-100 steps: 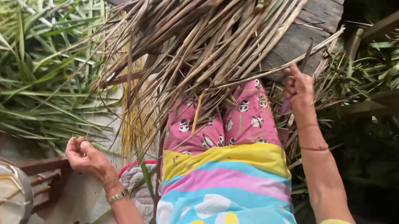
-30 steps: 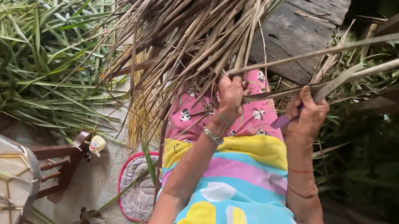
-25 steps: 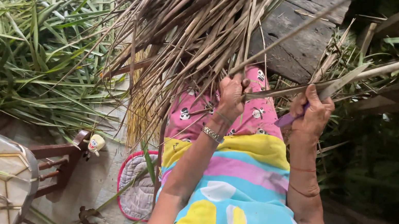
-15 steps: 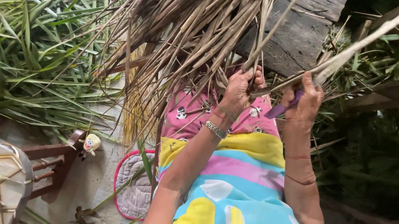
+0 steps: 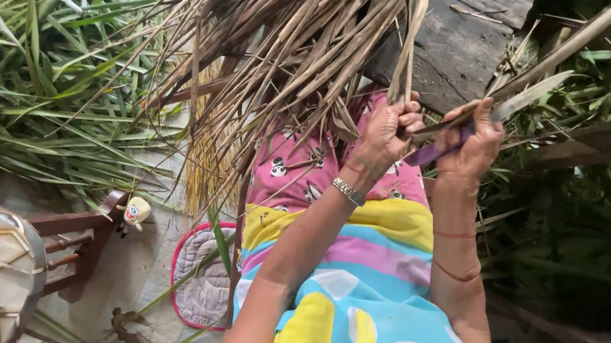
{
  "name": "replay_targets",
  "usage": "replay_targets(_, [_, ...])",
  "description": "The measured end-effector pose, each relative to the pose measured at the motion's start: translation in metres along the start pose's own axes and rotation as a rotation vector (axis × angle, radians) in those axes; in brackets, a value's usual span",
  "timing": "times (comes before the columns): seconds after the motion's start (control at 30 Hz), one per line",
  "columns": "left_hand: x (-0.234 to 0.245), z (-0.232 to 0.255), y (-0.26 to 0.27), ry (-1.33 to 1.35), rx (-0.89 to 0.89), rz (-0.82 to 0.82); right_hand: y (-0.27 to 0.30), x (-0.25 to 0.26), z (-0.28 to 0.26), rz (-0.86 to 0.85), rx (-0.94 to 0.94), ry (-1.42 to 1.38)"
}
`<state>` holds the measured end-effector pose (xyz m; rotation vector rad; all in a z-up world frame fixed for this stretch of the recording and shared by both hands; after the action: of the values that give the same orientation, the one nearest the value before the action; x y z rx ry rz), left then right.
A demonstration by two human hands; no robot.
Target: Stripping fibers from dried palm fronds using hands and a small knife.
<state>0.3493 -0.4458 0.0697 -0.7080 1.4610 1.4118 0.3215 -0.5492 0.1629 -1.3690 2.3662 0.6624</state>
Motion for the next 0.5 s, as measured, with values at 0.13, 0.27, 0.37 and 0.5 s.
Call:
replay_targets(0.13, [-0.004,-0.001,0.007,0.056,0.059,0.001,-0.002,0.007,-0.01,-0.013,0.038,-0.022])
replay_targets(0.27, [-0.076,0.08,0.13,0.041,0.078,0.191,-0.056,0.054,-0.058,0.247,0.241,-0.246])
replay_targets(0.37, [-0.042,0.081,0.131,-0.202,-0.029,0.346,-0.034,0.041,-0.136,0.174,0.136,-0.054])
replay_targets(0.5, [-0.057,0.091,0.11,-0.723,-0.148,0.287,-0.023,0.029,-0.111,0.17,0.157,-0.054])
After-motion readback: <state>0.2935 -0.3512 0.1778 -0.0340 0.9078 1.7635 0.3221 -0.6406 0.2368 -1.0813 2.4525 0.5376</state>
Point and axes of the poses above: each hand's wrist, its own y-axis away from the middle knuckle, its own x-axis out of the back of the hand, z = x × y, the point moved 1 cm from there along -y, towards the middle knuckle, and after that the axes turned 6 degrees about z, right-handed, at the moved point
